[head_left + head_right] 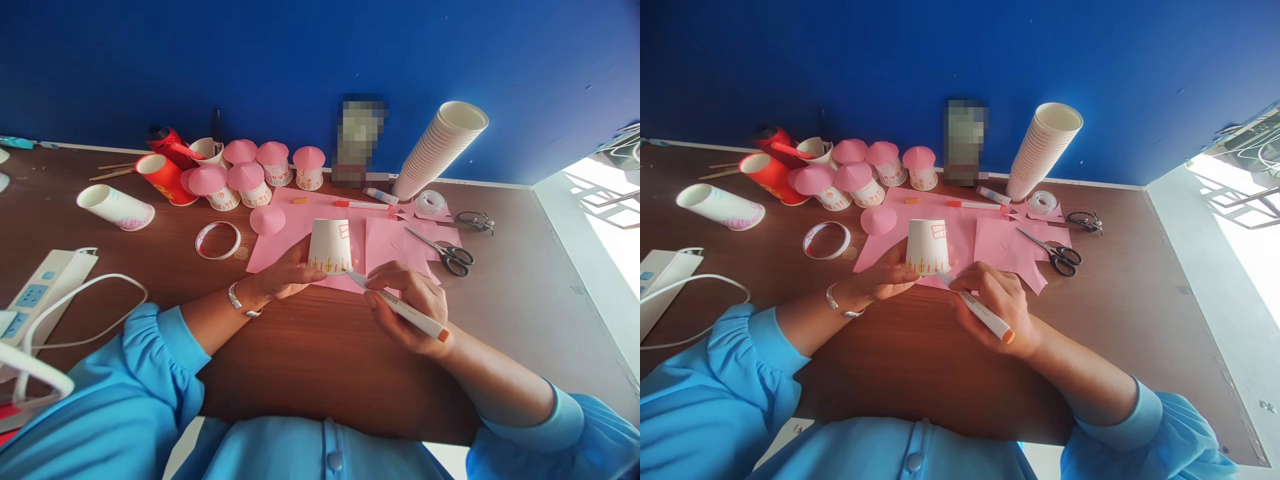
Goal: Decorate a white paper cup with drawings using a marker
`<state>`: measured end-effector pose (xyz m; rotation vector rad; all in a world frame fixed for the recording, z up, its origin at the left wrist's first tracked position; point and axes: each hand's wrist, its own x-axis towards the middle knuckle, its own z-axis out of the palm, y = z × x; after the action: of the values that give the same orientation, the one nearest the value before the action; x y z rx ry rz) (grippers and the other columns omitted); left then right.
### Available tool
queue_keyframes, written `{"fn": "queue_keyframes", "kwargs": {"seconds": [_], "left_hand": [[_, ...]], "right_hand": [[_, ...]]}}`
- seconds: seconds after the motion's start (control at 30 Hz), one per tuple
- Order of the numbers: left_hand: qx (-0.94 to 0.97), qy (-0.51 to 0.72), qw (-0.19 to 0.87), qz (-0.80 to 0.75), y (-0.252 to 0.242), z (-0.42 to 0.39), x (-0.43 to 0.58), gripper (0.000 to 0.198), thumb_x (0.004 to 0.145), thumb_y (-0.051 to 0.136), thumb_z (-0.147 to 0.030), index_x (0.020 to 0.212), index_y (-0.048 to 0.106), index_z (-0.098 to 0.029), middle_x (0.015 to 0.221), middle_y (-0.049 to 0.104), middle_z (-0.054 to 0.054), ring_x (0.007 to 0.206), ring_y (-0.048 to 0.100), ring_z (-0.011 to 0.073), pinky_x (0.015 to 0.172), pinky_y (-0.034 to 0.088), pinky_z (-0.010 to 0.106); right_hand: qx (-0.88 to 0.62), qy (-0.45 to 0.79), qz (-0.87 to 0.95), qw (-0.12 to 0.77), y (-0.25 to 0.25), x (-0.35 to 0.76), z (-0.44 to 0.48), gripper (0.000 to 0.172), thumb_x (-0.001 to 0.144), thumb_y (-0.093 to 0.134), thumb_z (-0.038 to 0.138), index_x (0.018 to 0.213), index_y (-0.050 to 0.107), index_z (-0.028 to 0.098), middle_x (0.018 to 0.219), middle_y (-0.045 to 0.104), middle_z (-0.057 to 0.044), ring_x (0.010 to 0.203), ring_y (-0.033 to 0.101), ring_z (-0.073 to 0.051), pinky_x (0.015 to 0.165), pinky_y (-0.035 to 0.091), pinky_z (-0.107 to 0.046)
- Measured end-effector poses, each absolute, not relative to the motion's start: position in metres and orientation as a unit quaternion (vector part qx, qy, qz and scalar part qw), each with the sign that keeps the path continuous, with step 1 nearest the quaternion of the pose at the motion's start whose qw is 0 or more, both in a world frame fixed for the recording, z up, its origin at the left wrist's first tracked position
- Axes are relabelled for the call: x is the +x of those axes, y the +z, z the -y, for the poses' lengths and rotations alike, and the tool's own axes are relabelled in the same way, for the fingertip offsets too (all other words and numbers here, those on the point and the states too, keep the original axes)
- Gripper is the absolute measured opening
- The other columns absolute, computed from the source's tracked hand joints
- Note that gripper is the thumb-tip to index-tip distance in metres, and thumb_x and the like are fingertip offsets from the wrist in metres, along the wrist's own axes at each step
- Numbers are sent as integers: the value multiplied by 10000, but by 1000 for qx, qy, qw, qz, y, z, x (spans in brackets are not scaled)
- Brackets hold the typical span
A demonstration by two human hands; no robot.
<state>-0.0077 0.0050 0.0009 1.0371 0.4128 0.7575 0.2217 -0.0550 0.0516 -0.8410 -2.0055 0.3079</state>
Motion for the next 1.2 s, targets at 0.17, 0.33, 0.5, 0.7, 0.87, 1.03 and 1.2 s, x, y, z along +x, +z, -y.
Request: {"fn": "queue_keyframes", "kwargs": {"seconds": [0.17, 0.33, 0.5, 0.7, 0.87, 1.03, 1.2], "left_hand": [[483, 347, 778, -199, -1, -4, -8, 583, 835, 850, -309, 1378, 649, -237, 1273, 769, 141, 1301, 689, 339, 1113, 543, 533], [486, 347, 778, -193, -1, -5, -7, 585, 812, 865, -333, 1349, 660, -229, 1268, 763, 142, 1297, 682, 348, 1076, 554, 518], [487, 344, 777, -203, -1, -5, -9, 600, 810, 868, -331, 1360, 651, -231, 1279, 762, 145, 1272, 695, 347, 1062, 549, 516], [488, 343, 774, -211, 3, -3, -10, 607, 826, 851, -305, 1389, 637, -226, 1263, 770, 148, 1274, 701, 350, 1075, 547, 520], [487, 344, 775, -208, 4, -4, -9, 565, 821, 851, -304, 1345, 657, -222, 1283, 766, 149, 1248, 718, 348, 1096, 542, 529], [487, 350, 775, -200, 0, -4, -9, 583, 817, 856, -310, 1360, 663, -216, 1299, 761, 162, 1230, 728, 357, 1078, 549, 529], [486, 351, 779, -185, -5, -5, -9, 606, 841, 841, -301, 1405, 630, -229, 1285, 770, 155, 1279, 710, 356, 1097, 546, 535]], "right_hand": [[-340, 122, 810, 462, 51, 221, 55, 198, 910, 633, 75, 1020, 615, 239, 796, 721, -17, 668, 730, -170, 567, 577, -260], [-343, 120, 809, 461, 49, 221, 55, 203, 908, 634, 78, 1023, 625, 245, 808, 726, -13, 683, 740, -172, 569, 585, -261], [-336, 127, 814, 456, 51, 221, 55, 186, 927, 625, 83, 1022, 609, 241, 791, 721, -14, 667, 730, -166, 565, 580, -264], [-330, 137, 818, 452, 51, 221, 56, 162, 930, 619, 92, 999, 591, 236, 750, 707, -5, 625, 708, -161, 543, 552, -265], [-332, 140, 819, 446, 51, 221, 56, 161, 931, 605, 94, 989, 584, 243, 737, 701, -1, 604, 692, -160, 527, 533, -270], [-329, 140, 822, 443, 51, 222, 56, 156, 938, 604, 96, 991, 575, 239, 733, 692, -3, 598, 670, -150, 528, 522, -269], [-329, 126, 808, 472, 50, 221, 57, 173, 931, 610, 78, 1001, 587, 234, 745, 688, -11, 622, 683, -151, 534, 529, -260]]}}
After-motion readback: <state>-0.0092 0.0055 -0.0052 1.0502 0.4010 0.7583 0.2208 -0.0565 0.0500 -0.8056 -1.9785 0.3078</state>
